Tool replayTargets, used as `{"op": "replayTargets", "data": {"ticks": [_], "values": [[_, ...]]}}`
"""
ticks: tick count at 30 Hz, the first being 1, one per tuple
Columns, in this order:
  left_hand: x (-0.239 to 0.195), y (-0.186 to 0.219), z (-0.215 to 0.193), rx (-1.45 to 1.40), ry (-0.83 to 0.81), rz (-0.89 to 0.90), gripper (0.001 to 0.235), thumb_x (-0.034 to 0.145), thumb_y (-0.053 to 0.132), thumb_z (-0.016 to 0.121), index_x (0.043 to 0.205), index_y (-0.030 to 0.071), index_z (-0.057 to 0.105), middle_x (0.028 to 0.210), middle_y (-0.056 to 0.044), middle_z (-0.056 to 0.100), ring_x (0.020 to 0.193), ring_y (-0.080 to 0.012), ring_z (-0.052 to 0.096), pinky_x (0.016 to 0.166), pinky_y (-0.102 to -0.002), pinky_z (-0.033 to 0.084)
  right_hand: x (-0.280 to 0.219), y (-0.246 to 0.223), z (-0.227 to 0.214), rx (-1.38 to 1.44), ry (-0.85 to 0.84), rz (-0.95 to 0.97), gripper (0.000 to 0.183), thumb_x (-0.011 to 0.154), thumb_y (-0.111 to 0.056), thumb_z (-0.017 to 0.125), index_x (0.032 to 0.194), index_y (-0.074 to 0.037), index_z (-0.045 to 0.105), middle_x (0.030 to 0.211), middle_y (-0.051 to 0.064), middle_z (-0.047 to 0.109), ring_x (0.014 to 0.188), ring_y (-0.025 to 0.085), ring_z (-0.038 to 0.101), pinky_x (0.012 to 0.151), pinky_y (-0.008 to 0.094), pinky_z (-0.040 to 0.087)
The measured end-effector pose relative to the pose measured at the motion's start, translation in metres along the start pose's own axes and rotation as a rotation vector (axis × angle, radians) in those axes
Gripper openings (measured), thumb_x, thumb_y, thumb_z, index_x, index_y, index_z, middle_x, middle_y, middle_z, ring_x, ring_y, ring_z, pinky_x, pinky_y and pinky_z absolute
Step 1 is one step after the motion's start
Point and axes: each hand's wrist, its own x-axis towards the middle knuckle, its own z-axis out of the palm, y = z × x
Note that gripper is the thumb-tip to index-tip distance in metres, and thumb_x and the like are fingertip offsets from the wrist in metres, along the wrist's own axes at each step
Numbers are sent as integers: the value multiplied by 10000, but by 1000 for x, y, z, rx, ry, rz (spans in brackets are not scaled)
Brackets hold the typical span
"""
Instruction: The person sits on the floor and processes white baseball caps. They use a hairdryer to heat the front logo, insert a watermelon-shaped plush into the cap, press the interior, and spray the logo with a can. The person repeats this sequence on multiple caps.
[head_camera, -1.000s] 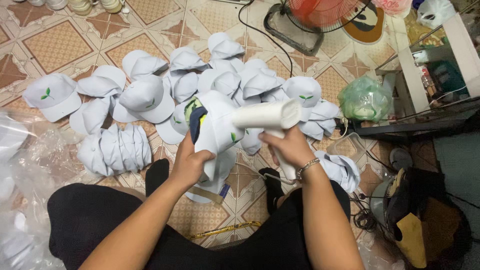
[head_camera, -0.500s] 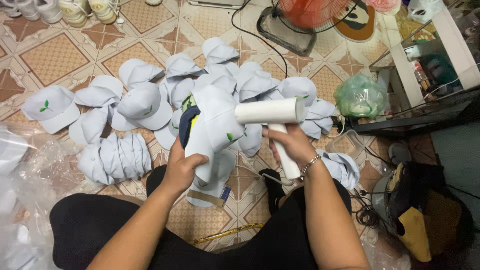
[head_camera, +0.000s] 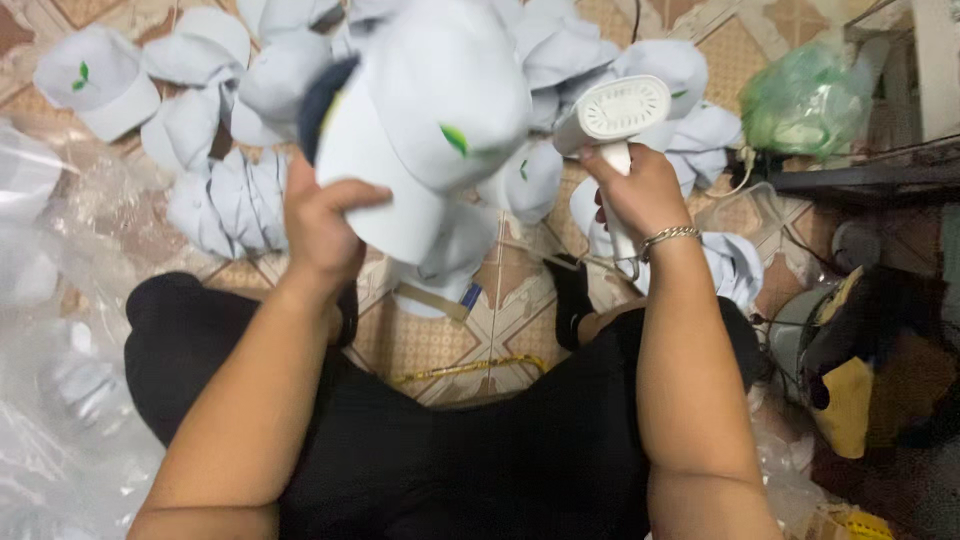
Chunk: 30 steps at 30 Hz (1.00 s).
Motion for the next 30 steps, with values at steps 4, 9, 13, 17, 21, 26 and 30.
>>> {"op": "replayTargets", "data": {"ticks": [4, 9, 13, 17, 21, 26, 30], "values": [[11, 10, -10, -282, 125, 30, 515, 739, -83, 607, 1249, -27, 561, 1186, -157, 660, 1100, -314, 662, 990, -386, 556, 29, 39, 18, -89, -209, 48, 353, 916, -283, 590, 1066, 23, 684, 882, 165, 719, 703, 261, 694, 642, 414, 555], [25, 6, -20, -425, 309, -28, 406, 743, -77, 611, 1144, -23, 581, 1099, -147, 656, 1041, -314, 656, 945, -406, 559, 64, 117, 68, -591, -512, -121, 419, 883, -321, 606, 1178, -30, 668, 1083, 195, 726, 975, 304, 692, 890, 426, 515], [31, 4, -29, -641, 326, -325, 340, 767, 17, 628, 1099, -53, 609, 1090, -150, 666, 1021, -300, 666, 947, -413, 568, 59, 186, 138, -941, -684, -57, 444, 926, -320, 641, 1199, 30, 626, 1173, 266, 659, 1045, 389, 672, 918, 460, 532], [30, -2, -22, -636, 351, -446, 349, 735, 66, 614, 1070, -30, 624, 1047, -131, 689, 979, -283, 684, 911, -417, 584, 11, 239, 198, -1106, -689, -220, 373, 968, -258, 627, 1182, 44, 671, 1296, 295, 586, 1165, 471, 604, 958, 499, 514], [31, -8, -13, -589, 342, -489, 324, 726, 79, 605, 1042, 6, 609, 995, -108, 684, 905, -276, 672, 827, -425, 579, -16, 259, 222, -1441, -981, 16, 428, 957, -218, 686, 1346, -60, 604, 1425, 210, 486, 1328, 426, 467, 1052, 538, 453], [34, -13, -8, -559, 298, -502, 347, 734, 82, 587, 1063, -18, 631, 1005, -116, 697, 894, -276, 692, 813, -416, 587, -23, 284, 224, -1411, -884, -125, 486, 978, -304, 639, 1349, 8, 602, 1375, 263, 527, 1254, 422, 530, 982, 513, 518], [36, -24, -8, -554, 281, -477, 337, 761, 70, 592, 1080, -35, 620, 1021, -127, 690, 906, -282, 691, 818, -408, 581, -27, 268, 237, -1402, -1168, -448, 683, 994, -537, 587, 1278, 80, 653, 1290, 290, 607, 1209, 415, 568, 1051, 492, 452]]}}
